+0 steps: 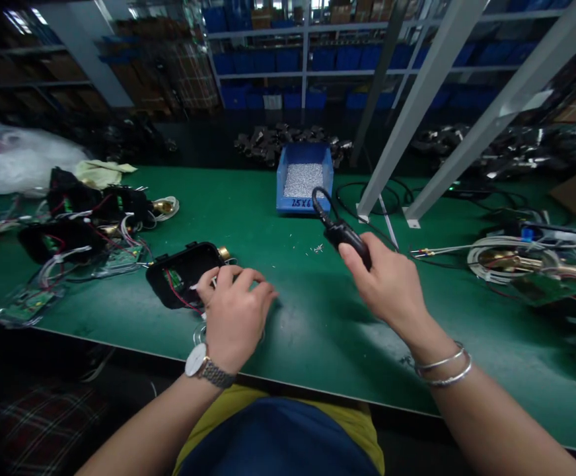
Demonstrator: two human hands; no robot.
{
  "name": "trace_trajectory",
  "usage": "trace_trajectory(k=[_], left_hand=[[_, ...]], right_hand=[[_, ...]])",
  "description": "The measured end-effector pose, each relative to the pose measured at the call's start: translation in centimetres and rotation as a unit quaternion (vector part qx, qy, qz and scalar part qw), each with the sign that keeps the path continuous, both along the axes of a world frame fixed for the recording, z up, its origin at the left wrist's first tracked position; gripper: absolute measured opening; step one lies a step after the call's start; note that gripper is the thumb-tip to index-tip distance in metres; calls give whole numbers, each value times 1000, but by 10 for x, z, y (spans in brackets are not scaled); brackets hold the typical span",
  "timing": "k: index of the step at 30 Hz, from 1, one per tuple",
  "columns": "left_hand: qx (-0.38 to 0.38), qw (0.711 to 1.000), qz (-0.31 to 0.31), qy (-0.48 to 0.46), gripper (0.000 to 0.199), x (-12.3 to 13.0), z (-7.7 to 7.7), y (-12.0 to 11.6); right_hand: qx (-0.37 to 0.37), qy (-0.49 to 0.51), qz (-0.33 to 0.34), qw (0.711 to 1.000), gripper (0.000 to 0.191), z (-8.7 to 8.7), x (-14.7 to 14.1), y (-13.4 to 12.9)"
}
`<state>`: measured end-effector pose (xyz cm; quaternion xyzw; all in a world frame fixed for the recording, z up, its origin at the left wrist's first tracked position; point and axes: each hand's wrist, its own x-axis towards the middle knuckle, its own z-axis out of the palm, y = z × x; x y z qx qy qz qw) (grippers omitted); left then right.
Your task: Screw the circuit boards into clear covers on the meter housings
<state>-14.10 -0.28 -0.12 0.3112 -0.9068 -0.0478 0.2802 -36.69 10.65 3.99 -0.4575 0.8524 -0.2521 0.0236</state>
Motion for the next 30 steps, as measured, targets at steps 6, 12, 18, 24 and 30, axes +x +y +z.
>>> trace_trajectory(k=[6,12,18,24,30], left_hand=[[-32,998,44,-24,35,-12,11,0],[-141,957,158,198,32,85,20,10],[95,975,184,83,51,127,-30,36],[221,953,207,12,40,89,-35,45],[231,952,199,-23,25,70,-28,34]], right_hand=[[212,49,-24,976,60,-49,-9,22],[187,211,34,959,63,-85,-12,38],[180,297,68,935,66,-82,-4,32],[54,70,277,957,58,-67,42,7],[125,-155,399,895,126,-79,97,-34]])
